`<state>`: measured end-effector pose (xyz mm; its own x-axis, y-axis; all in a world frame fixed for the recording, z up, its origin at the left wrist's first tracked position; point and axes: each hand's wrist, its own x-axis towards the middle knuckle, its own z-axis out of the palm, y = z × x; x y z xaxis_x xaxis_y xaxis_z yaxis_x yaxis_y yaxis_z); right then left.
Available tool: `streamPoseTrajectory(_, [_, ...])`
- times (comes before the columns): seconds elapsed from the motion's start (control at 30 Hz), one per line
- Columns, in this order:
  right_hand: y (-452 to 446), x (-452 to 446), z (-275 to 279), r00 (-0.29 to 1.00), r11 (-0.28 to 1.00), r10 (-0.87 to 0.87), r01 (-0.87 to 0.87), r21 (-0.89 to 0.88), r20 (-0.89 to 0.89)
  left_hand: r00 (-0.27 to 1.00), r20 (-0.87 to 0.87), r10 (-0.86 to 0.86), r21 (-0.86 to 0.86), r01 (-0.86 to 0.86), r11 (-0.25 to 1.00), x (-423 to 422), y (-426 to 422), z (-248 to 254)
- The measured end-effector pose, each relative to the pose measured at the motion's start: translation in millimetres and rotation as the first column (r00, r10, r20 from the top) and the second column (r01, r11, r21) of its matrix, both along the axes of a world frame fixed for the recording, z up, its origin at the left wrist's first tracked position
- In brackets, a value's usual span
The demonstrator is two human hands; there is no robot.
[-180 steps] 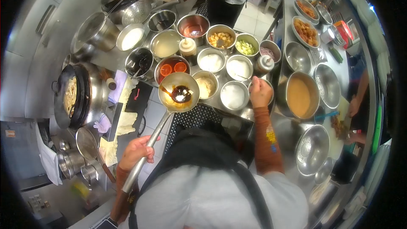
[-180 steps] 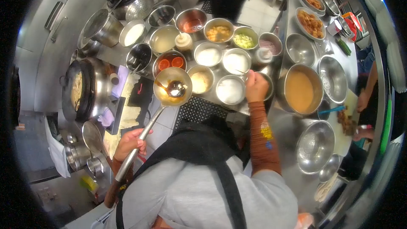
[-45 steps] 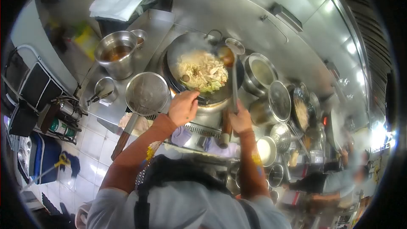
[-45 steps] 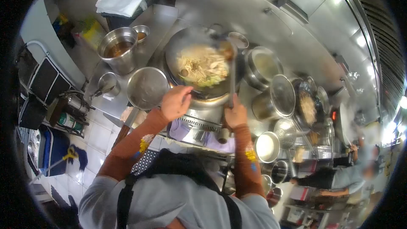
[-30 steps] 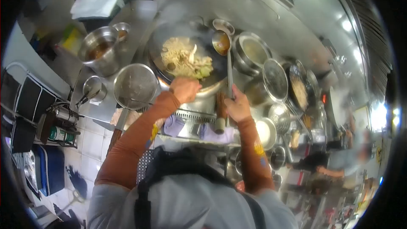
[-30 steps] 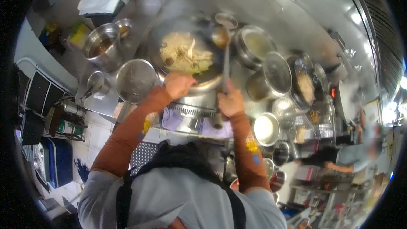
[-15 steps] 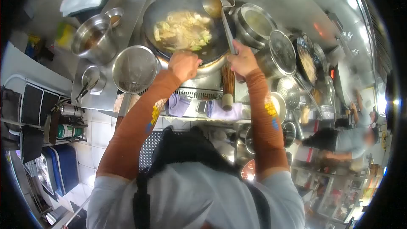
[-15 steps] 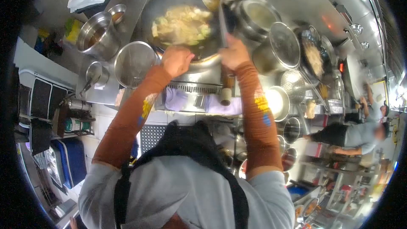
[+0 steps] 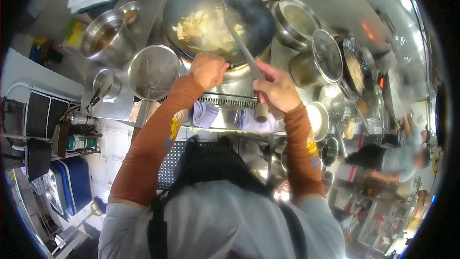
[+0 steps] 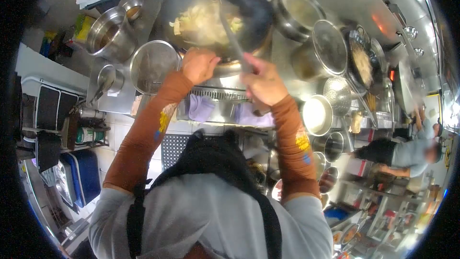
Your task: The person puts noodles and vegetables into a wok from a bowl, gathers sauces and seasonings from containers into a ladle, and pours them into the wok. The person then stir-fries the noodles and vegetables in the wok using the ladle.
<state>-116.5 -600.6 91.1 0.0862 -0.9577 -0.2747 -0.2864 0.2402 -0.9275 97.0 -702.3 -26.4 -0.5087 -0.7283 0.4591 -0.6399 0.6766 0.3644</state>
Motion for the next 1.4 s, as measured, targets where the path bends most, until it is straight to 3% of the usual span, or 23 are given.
streamPoseTrajectory(0.07, [-24.3, -10.7, -19.1, 0.964, 0.989, 0.058, -0.09, -0.116, -0.258, 1.0, -0.009, -0.016, 0.006, 0.016, 1.0, 1.8, 13.4, -8.1])
streamPoseTrajectory(0.1, [-47.5, -14.8, -44.6, 0.881, 0.9, 0.013, -0.216, -0.377, -0.473, 1.0, -0.009, -0.014, 0.014, 0.014, 1.0, -0.6, 5.6, -6.5])
streamPoseTrajectory(0.13, [-68.9, -15.4, -63.1, 0.76, 0.724, -0.105, -0.384, -0.573, -0.642, 1.0, -0.01, -0.012, 0.011, 0.012, 1.0, -3.5, -0.9, -3.6])
streamPoseTrajectory(0.23, [-81.9, 18.1, -66.3, 0.581, 0.922, -0.006, -0.311, -0.229, -0.814, 1.0, 0.025, 0.008, 0.027, -0.009, 1.0, -4.4, -1.2, -6.0])
streamPoseTrajectory(0.37, [-16.8, 7.5, -76.5, 0.615, 0.865, 0.0, -0.395, -0.308, -0.789, 0.994, -0.097, 0.052, -0.076, -0.06, 0.995, -0.3, 11.6, -6.0])
streamPoseTrajectory(0.43, [26.0, -12.3, -36.2, 0.565, 0.908, 0.062, -0.374, -0.188, -0.823, 0.943, -0.334, 0.017, -0.247, -0.105, 0.963, 12.7, 45.8, 6.8])
streamPoseTrajectory(0.5, [69.2, -36.4, -17.1, 0.468, 0.869, 0.041, -0.452, -0.199, -0.883, 0.936, -0.345, 0.075, -0.103, -0.117, 0.988, 40.0, 95.7, 24.5])
streamPoseTrajectory(0.57, [97.5, -46.6, 4.1, 0.568, 0.822, -0.021, -0.458, -0.337, -0.823, 0.928, -0.358, 0.1, 0.042, -0.091, 0.995, 64.3, 127.7, 23.5])
streamPoseTrajectory(0.67, [80.3, -52.3, 8.5, 0.539, 0.891, 0.101, -0.423, -0.165, -0.836, 0.908, -0.407, 0.099, 0.092, -0.067, 0.994, 61.6, 140.1, 19.0])
streamPoseTrajectory(0.77, [24.9, -45.4, -39.1, 0.71, 0.867, -0.021, -0.338, -0.367, -0.704, 0.916, -0.4, -0.014, 0.042, 0.034, 0.999, 40.0, 134.6, 34.6])
streamPoseTrajectory(0.83, [12.2, -27.3, -69.9, 0.694, 0.841, -0.054, -0.356, -0.407, -0.718, 0.902, -0.426, -0.067, 0.013, 0.08, 0.997, 30.7, 133.0, 35.8])
streamPoseTrajectory(0.87, [10.4, -18.0, -74.1, 0.687, 0.831, -0.07, -0.362, -0.423, -0.724, 0.91, -0.411, -0.053, 0.027, 0.07, 0.997, 32.0, 135.0, 32.4])
streamPoseTrajectory(0.9, [20.5, -14.6, -69.1, 0.642, 0.88, -0.002, -0.363, -0.307, -0.766, 0.917, -0.396, -0.04, 0.037, 0.059, 0.998, 36.6, 136.1, 29.0])
streamPoseTrajectory(1.0, [42.2, -36.5, -36.1, 0.811, 0.891, 0.051, -0.301, -0.341, -0.584, 0.924, -0.379, 0.045, 0.113, -0.002, 0.994, 52.8, 137.1, 23.4])
streamPoseTrajectory(1.03, [32.8, -32.0, -30.6, 0.767, 0.848, 0.026, -0.357, -0.392, -0.641, 0.923, -0.376, 0.083, 0.157, -0.025, 0.987, 54.8, 141.9, 20.9])
streamPoseTrajectory(1.13, [-15.9, -9.7, -60.8, 0.747, 0.77, -0.037, -0.402, -0.495, -0.663, 0.902, -0.431, -0.023, 0.145, 0.094, 0.985, 28.9, 135.6, 23.6])
streamPoseTrajectory(1.17, [-26.7, -0.9, -68.1, 0.66, 0.823, -0.022, -0.415, -0.389, -0.751, 0.893, -0.445, -0.061, 0.143, 0.138, 0.98, 20.7, 135.3, 24.4])
streamPoseTrajectory(1.27, [4.4, -7.0, -65.7, 0.481, 0.815, -0.05, -0.487, -0.314, -0.875, 0.914, -0.398, -0.082, 0.101, 0.132, 0.986, 25.6, 137.4, 32.8])
streamPoseTrajectory(1.3, [23.0, -25.4, -66.8, 0.345, 0.824, 0.003, -0.533, -0.193, -0.939, 0.899, -0.435, -0.04, 0.115, 0.099, 0.988, 34.7, 140.0, 30.3])
streamPoseTrajectory(1.4, [69.4, -88.5, -43.0, 0.262, 0.79, -0.007, -0.59, -0.166, -0.965, 0.906, -0.405, 0.121, 0.203, -0.04, 0.978, 74.9, 144.8, -5.7])
